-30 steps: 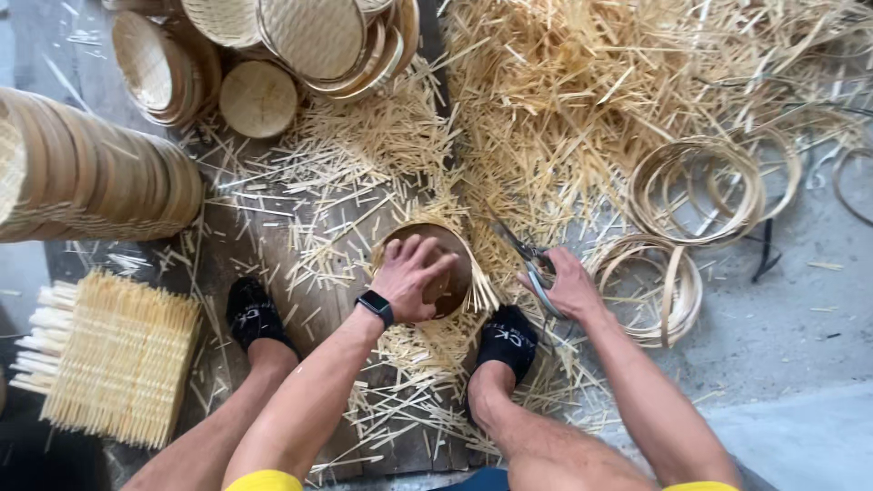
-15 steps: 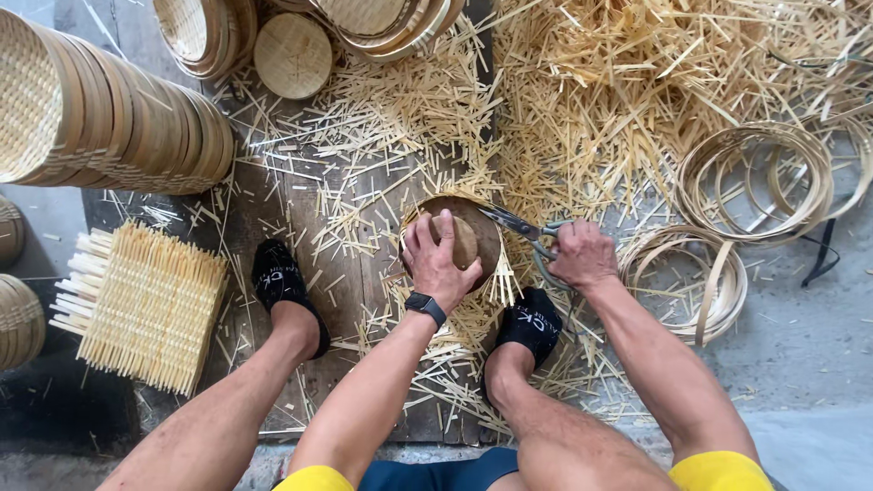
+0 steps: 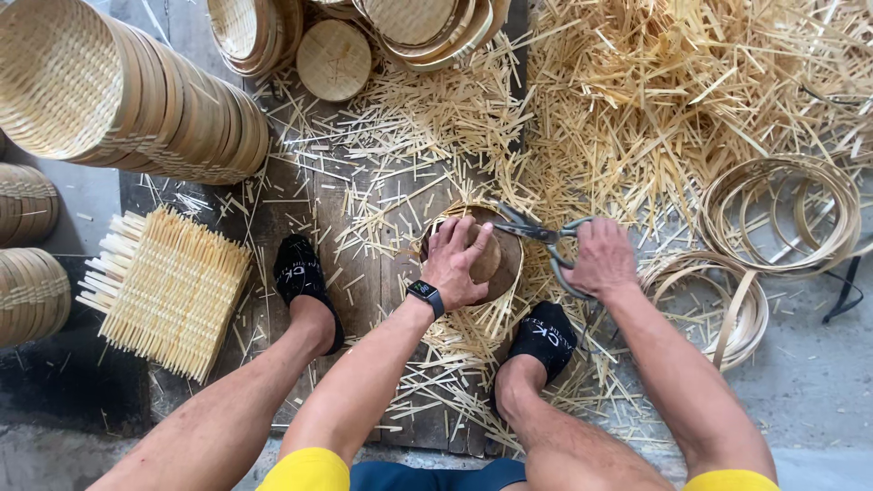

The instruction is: The person sits on the floor assembling a round bamboo sieve. They press a woven bamboo disc into a wooden form, weave and tuck bamboo strips around the rim, trim excess strips with scissors, and set finished sieves onto a growing stack of completed sieves.

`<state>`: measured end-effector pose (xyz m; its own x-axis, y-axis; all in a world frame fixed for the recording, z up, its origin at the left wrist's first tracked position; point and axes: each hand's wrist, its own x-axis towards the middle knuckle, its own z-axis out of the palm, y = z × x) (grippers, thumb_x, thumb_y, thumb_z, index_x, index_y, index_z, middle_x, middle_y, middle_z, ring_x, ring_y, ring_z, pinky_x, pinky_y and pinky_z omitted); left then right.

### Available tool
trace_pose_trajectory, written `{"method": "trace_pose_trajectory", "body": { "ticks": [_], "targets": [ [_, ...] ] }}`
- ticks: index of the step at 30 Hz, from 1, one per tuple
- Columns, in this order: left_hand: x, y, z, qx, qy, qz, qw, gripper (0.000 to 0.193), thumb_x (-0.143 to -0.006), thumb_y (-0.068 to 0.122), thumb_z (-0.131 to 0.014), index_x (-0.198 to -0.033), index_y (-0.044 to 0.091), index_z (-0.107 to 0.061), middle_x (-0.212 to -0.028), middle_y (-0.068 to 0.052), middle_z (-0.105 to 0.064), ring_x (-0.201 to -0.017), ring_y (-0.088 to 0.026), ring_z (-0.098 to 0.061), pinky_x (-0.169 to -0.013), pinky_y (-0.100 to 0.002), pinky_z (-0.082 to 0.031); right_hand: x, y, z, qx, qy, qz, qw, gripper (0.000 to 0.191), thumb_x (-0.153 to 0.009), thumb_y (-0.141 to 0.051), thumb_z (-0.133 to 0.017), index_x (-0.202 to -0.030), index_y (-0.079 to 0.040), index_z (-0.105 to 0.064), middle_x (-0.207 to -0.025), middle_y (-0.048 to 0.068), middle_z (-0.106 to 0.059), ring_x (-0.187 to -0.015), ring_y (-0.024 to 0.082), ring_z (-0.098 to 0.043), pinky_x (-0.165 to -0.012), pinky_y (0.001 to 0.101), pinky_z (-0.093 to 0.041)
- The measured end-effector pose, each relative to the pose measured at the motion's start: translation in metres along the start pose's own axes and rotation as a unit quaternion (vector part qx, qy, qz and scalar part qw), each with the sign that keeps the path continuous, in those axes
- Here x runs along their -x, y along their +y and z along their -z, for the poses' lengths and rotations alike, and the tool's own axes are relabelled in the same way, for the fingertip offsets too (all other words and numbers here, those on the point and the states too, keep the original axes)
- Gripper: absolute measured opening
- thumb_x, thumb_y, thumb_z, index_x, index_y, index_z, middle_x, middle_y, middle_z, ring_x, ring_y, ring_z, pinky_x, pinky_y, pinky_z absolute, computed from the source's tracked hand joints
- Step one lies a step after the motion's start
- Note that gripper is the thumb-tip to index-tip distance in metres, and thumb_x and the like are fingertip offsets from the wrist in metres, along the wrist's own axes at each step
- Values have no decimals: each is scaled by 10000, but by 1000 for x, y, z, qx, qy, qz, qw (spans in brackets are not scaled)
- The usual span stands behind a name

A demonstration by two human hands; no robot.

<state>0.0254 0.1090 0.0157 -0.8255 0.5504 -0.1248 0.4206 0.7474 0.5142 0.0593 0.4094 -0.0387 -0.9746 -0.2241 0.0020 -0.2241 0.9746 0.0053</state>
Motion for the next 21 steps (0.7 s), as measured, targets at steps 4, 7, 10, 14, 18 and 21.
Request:
{"method": "trace_pose_trajectory", "body": {
  "ticks": [4, 7, 10, 14, 18, 21],
  "targets": [
    [-2, -7, 8, -39, -12, -77, 996, 1026, -581, 350, -876, -1500, 198, -447, -1500, -182, -367, -1427, -411, -296, -1152, -575, -282, -10, -6, -10, 32, -84, -36, 995, 335, -938, -386, -686, -814, -78, -643, -778, 85, -605, -719, 196, -608, -634, 352, -527],
    [3, 5, 3, -32, 71, 6, 997, 1020, -627, 453, -903, -1478, 166, -421, -1482, -220, -326, -1398, -441, -292, -1137, -623, -247, -7, 4, -3, 23, -94, -25, 995, 231, -954, -311, -671, -883, -92, -650, -807, 72, -572, -713, 170, -571, -573, 324, -498],
    [6, 25, -10, 28, 120, 184, 975, 1109, -596, 435, -932, -1518, 143, -389, -1465, -234, -295, -1372, -467, -286, -1128, -636, -238, -4, 7, 5, -37, 9, -9, 999, 380, -780, -403, -752, -787, -40, -642, -765, 113, -593, -723, 241, -587, -610, 382, -510],
    [6, 24, -19, -7, 122, 125, 985, 1084, -578, 275, -923, -1525, 163, -407, -1509, -224, -287, -1380, -482, -287, -1136, -615, -281, -10, -7, -5, 5, 29, -1, 1000, 483, -615, -452, -760, -759, -6, -645, -727, 135, -610, -678, 248, -601, -620, 380, -555],
    [9, 6, -16, -3, 84, 72, 994, 1077, -567, 213, -899, -1525, 172, -410, -1503, -216, -286, -1379, -489, -274, -1143, -605, -294, -11, -4, -18, 2, -80, -39, 996, 242, -880, -262, -703, -929, -33, -646, -888, 120, -607, -795, 210, -588, -664, 349, -520],
    [12, 0, -15, 14, 87, 33, 996, 1088, -563, 214, -892, -1538, 192, -409, -1532, -211, -279, -1386, -482, -270, -1167, -586, -293, -6, 4, -14, -24, -109, -46, 993, 227, -908, -248, -683, -953, -28, -647, -907, 122, -593, -800, 204, -571, -643, 341, -499]
  ]
}}
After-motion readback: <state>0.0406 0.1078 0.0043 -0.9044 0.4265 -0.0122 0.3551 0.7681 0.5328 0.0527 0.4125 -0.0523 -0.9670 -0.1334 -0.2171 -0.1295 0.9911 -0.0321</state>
